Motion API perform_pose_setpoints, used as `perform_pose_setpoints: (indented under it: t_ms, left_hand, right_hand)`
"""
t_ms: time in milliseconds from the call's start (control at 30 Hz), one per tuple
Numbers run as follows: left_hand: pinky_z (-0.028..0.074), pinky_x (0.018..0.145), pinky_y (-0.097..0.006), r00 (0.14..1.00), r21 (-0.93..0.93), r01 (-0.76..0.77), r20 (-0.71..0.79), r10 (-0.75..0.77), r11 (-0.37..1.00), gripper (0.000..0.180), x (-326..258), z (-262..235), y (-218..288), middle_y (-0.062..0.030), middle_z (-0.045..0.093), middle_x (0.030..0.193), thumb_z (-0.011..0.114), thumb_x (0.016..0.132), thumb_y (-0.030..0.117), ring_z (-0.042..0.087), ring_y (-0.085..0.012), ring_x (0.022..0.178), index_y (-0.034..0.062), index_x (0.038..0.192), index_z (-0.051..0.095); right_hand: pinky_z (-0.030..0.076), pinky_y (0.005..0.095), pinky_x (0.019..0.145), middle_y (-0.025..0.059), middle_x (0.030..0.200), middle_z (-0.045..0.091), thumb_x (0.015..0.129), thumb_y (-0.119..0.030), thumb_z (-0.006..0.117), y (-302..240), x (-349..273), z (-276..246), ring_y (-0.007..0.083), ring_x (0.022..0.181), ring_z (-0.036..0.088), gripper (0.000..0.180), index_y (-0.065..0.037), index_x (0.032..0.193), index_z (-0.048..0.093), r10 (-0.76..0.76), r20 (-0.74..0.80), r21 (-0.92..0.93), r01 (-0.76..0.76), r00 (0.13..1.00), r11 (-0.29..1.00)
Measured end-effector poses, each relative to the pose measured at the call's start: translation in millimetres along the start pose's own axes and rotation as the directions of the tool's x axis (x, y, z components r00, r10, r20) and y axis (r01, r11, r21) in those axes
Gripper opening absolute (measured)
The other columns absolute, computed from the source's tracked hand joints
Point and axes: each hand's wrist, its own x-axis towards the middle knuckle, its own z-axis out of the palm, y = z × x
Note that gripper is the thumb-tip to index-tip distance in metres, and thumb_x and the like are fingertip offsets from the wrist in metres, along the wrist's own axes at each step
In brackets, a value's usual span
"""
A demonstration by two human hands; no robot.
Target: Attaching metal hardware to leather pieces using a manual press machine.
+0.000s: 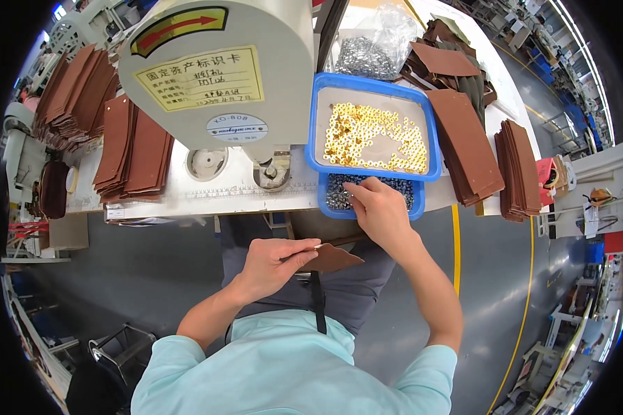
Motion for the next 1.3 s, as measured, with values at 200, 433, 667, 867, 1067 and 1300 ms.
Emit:
perform_pose_setpoints:
  t_ms: [200, 433, 667, 867, 1067, 1300]
  left_hand:
    - [0.056, 0.062, -0.030, 0.907, 0.230, -0.406, -0.015, 0.420, 0.885, 0.019, 3.8, -0.3, -10.5, -0.0061, 0.077, 0.092, 0.076, 0.086, 0.006, 0.073, -0.0182, 0.074, 0.0092, 0.105, 0.077]
    - [0.057, 0.059, -0.028, 0.695, 0.320, -0.663, -0.074, 0.715, 0.677, 0.027, 1.6, -0.8, -19.7, -0.0041, 0.072, 0.087, 0.080, 0.071, 0.004, 0.072, -0.0183, 0.072, 0.0115, 0.096, 0.076]
    - [0.056, 0.058, -0.026, 0.582, 0.307, -0.757, -0.083, 0.809, 0.576, 0.024, 6.4, -0.6, -17.4, -0.0030, 0.068, 0.090, 0.078, 0.069, 0.005, 0.071, -0.0171, 0.075, 0.0107, 0.091, 0.075]
    - [0.054, 0.056, -0.026, 0.529, 0.318, -0.793, -0.063, 0.846, 0.519, 0.025, 8.1, 0.4, -12.6, -0.0027, 0.065, 0.089, 0.077, 0.070, 0.006, 0.069, -0.0166, 0.074, 0.0075, 0.095, 0.074]
    - [0.059, 0.061, -0.028, 0.559, 0.265, -0.795, -0.029, 0.829, 0.545, 0.029, 1.6, 1.0, -12.4, -0.0090, 0.067, 0.098, 0.076, 0.069, -0.002, 0.071, -0.0206, 0.078, 0.0007, 0.098, 0.075]
    - [0.061, 0.061, -0.031, 0.559, 0.250, -0.796, -0.044, 0.828, 0.551, 0.026, -2.2, 3.6, -15.0, -0.0128, 0.065, 0.100, 0.073, 0.069, -0.005, 0.073, -0.0255, 0.081, -0.0053, 0.095, 0.074]
  right_hand:
    - [0.055, 0.0420, 0.069, 0.0085, 0.081, 0.064, 0.083, -0.007, 0.074, 17.2, 3.3, 18.9, 0.0290, 0.077, 0.068, 0.013, -0.008, 0.096, 0.076, -0.142, 0.050, -0.192, 0.149, 0.989, 0.970]
    - [0.055, 0.0402, 0.068, 0.0078, 0.080, 0.064, 0.081, -0.008, 0.077, 16.7, 2.9, 11.6, 0.0283, 0.076, 0.067, 0.008, -0.007, 0.089, 0.074, -0.171, -0.021, -0.221, 0.163, 0.985, 0.962]
    - [0.055, 0.0296, 0.068, 0.0074, 0.092, 0.072, 0.088, -0.001, 0.074, -19.5, -15.2, -18.3, 0.0181, 0.077, 0.070, 0.012, -0.002, 0.100, 0.076, 0.174, 0.172, 0.394, -0.230, 0.970, 0.890]
    - [0.053, 0.0267, 0.074, 0.0056, 0.094, 0.073, 0.090, -0.001, 0.074, -48.1, -25.0, -46.1, 0.0107, 0.083, 0.066, 0.013, 0.001, 0.103, 0.077, 0.019, 0.546, 0.654, -0.440, 0.838, 0.616]
    - [0.053, 0.0262, 0.075, 0.0063, 0.094, 0.073, 0.090, -0.004, 0.077, -44.9, -28.5, -42.7, 0.0105, 0.085, 0.066, 0.014, 0.000, 0.103, 0.078, -0.054, 0.614, 0.706, -0.517, 0.788, 0.485]
    - [0.052, 0.0235, 0.072, 0.0034, 0.090, 0.072, 0.089, -0.005, 0.079, -47.2, -25.1, -38.1, 0.0091, 0.082, 0.065, 0.010, 0.001, 0.096, 0.077, -0.031, 0.741, 0.646, -0.700, 0.670, 0.304]
